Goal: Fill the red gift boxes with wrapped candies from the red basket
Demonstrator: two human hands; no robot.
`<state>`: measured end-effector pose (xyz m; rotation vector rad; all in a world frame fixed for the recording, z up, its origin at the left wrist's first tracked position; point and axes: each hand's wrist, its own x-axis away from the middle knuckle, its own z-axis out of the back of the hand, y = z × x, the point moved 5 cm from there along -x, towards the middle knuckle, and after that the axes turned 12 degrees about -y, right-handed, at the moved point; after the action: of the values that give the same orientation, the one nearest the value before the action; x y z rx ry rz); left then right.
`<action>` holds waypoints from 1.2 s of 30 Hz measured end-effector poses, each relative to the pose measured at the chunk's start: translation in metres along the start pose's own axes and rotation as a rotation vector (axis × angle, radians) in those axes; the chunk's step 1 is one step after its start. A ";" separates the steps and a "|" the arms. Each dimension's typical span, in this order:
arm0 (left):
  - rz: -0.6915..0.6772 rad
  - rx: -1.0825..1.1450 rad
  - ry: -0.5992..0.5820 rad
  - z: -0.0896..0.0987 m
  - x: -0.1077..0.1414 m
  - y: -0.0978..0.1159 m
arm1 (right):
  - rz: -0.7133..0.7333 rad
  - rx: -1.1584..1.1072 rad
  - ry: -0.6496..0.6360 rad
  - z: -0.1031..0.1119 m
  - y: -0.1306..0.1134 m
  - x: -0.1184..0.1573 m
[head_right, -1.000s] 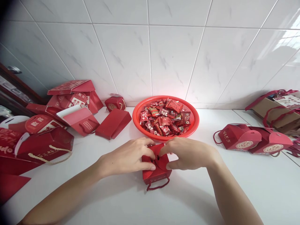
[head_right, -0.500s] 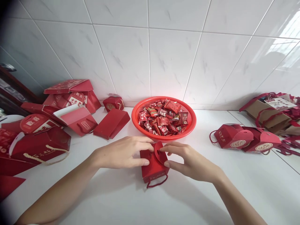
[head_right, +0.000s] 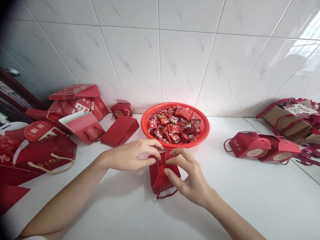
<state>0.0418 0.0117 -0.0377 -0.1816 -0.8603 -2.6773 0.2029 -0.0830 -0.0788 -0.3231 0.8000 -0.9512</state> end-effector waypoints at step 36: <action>-0.084 0.025 -0.103 -0.008 -0.007 -0.007 | -0.156 -0.217 -0.131 -0.024 0.002 -0.018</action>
<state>0.0458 0.0143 -0.0499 -0.2860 -0.9525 -2.7539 0.1808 -0.0655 -0.0875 -0.6377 0.7671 -0.9795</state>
